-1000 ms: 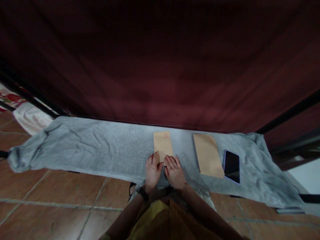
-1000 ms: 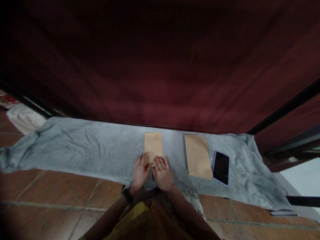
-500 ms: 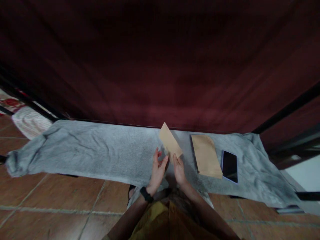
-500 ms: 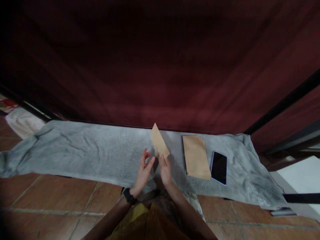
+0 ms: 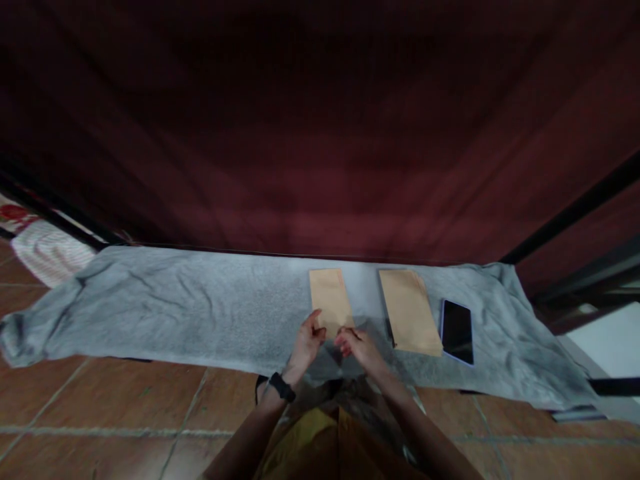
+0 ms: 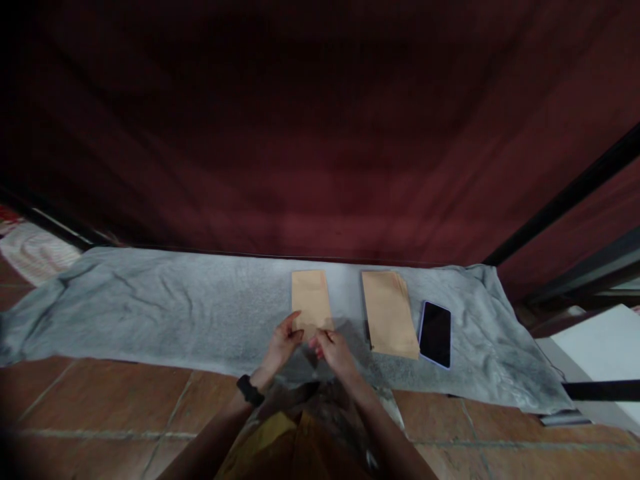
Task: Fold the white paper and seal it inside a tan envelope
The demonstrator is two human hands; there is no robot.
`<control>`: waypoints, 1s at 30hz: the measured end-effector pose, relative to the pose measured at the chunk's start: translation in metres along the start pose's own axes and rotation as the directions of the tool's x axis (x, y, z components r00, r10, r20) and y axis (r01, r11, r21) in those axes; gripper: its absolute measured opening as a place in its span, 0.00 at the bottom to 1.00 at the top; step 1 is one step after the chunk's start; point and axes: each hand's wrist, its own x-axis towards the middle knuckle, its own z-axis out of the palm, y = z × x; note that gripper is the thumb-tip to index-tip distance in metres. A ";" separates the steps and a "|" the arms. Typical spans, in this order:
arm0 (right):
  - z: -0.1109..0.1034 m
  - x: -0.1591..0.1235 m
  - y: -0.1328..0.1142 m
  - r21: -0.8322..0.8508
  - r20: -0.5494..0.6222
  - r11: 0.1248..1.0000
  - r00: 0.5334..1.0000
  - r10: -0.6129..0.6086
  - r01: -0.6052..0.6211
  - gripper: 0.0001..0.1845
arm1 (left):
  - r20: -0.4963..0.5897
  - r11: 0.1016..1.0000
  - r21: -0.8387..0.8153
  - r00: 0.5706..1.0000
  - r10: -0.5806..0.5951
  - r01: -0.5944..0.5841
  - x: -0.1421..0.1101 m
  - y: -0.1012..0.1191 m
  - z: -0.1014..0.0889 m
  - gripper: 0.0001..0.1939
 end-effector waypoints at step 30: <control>0.004 -0.010 0.000 -0.762 0.188 0.516 0.896 -0.402 0.392 0.28 | 0.312 0.358 0.841 0.904 0.291 -0.406 0.123 0.025 0.055 0.32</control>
